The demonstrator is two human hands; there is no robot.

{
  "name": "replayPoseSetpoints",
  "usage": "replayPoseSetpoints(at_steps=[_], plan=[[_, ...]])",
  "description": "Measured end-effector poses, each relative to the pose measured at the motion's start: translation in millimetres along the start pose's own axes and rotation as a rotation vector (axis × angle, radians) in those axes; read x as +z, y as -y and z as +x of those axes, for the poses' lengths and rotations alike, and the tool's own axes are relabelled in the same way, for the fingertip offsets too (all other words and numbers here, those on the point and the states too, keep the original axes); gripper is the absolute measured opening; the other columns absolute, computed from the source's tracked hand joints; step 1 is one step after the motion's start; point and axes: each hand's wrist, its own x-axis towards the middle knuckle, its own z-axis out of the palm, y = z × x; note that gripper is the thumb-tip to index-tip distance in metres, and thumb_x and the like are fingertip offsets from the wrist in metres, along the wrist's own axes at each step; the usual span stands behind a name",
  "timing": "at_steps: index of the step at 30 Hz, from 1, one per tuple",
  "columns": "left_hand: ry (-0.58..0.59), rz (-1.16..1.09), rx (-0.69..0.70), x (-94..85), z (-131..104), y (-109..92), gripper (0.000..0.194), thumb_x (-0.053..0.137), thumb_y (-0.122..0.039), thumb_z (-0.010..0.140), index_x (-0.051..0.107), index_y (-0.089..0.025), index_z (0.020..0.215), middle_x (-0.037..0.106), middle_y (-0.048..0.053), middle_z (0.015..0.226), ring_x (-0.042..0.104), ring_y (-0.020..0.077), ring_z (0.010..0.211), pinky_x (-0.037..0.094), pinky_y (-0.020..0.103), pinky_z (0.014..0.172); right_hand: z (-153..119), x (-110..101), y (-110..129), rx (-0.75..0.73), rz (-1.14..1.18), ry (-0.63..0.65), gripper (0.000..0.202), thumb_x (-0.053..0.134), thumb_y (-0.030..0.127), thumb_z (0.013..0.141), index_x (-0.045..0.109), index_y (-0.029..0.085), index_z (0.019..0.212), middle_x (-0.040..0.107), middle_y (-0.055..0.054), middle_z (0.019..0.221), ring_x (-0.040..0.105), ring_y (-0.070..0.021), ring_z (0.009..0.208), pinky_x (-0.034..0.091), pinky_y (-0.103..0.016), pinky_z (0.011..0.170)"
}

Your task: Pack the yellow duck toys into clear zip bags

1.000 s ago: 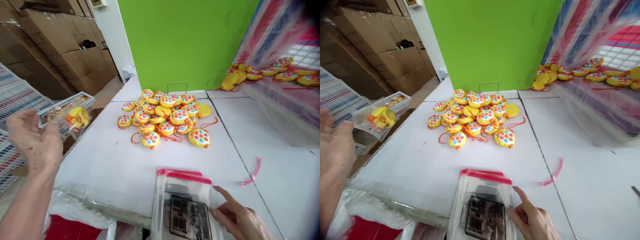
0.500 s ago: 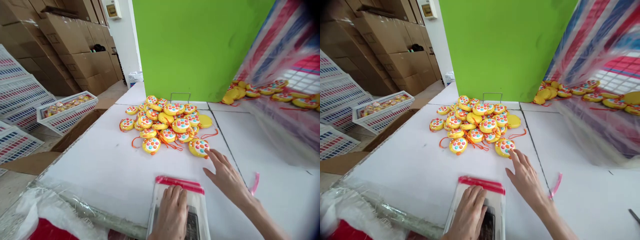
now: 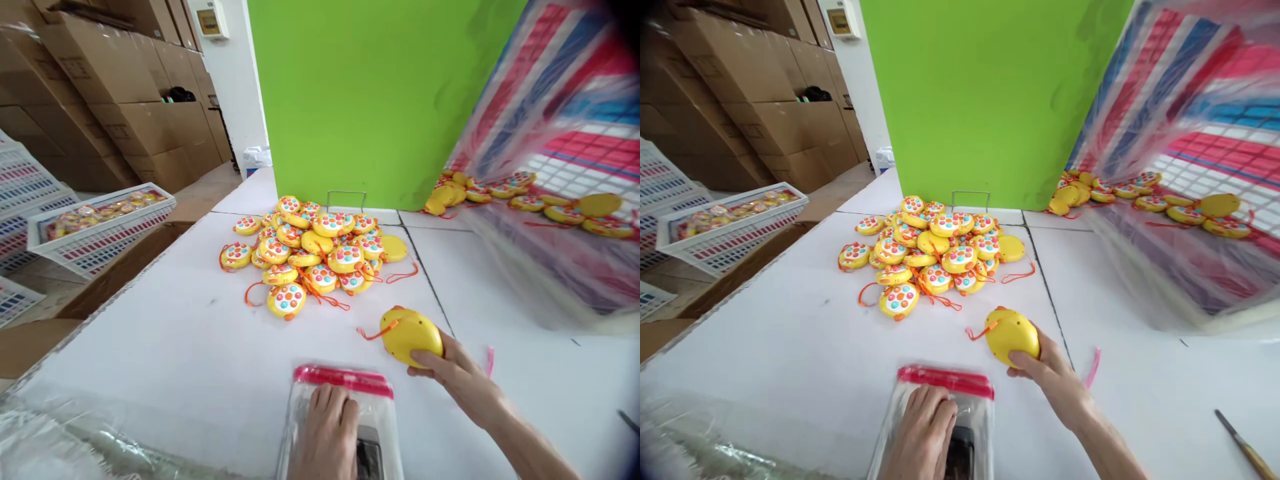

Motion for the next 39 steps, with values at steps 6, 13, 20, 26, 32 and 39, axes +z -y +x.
replayPoseSetpoints(at_steps=[6,13,20,26,32,39], plan=[[-0.047,0.031,0.058,-6.4,1.4,0.6,0.028,0.042,-0.007,0.084,0.051,-0.019,0.108,0.06,0.007,0.096,0.055,0.0231,0.082,0.045,0.035,0.071,-29.7,6.7,25.0,0.182,0.386,-0.037,0.055,0.067,0.038,0.068,0.057,0.017,0.117,0.067,-0.003,0.082,0.057,-0.0164,0.065,0.05,-0.03,0.057],[-0.061,0.084,0.048,-6.3,-0.8,0.5,0.016,0.044,-0.007,0.082,0.052,-0.02,0.084,0.06,0.006,0.092,0.056,0.0221,0.08,0.046,0.035,0.068,-9.3,-5.8,40.3,-0.028,-0.079,-0.408,0.042,0.065,0.043,0.069,0.062,0.022,0.105,0.067,-0.001,0.079,0.058,-0.0173,0.064,0.047,-0.03,0.061],[-0.203,0.127,-0.01,8.2,-5.0,-1.4,0.02,0.042,-0.007,0.083,0.055,-0.02,0.091,0.06,0.005,0.082,0.055,0.0226,0.075,0.043,0.035,0.066,-20.9,4.5,40.3,-0.333,-0.484,-0.441,0.03,0.052,0.04,0.086,0.053,0.028,0.114,0.064,-0.003,0.101,0.064,-0.0181,0.078,0.052,-0.029,0.069],[-0.224,0.099,0.077,3.4,4.5,-2.5,0.02,0.041,-0.008,0.081,0.045,-0.02,0.066,0.052,0.002,0.067,0.049,0.0187,0.061,0.037,0.032,0.058,-37.9,25.6,34.5,-0.474,-0.498,-0.361,0.031,0.042,0.034,0.094,0.041,0.026,0.124,0.061,-0.008,0.116,0.065,-0.0196,0.095,0.055,-0.027,0.074],[-0.187,-0.107,-0.038,-14.0,2.7,1.1,0.021,0.051,-0.019,0.082,0.052,-0.02,0.103,0.063,0.008,0.095,0.06,0.0247,0.085,0.051,0.037,0.07,-44.8,32.3,29.0,-0.518,-0.597,-0.365,0.026,0.04,0.038,0.095,0.046,0.026,0.117,0.065,-0.007,0.113,0.068,-0.019,0.095,0.057,-0.026,0.073],[-0.194,-0.438,0.06,-51.6,28.6,-7.7,0.043,0.051,-0.014,0.089,0.04,-0.024,0.13,0.054,0.011,0.126,0.05,0.0208,0.119,0.047,0.034,0.098,-54.3,52.7,23.0,-0.513,-0.397,-0.182,0.029,0.044,0.034,0.095,0.044,0.029,0.123,0.064,-0.002,0.114,0.067,-0.0138,0.094,0.056,-0.018,0.076]])
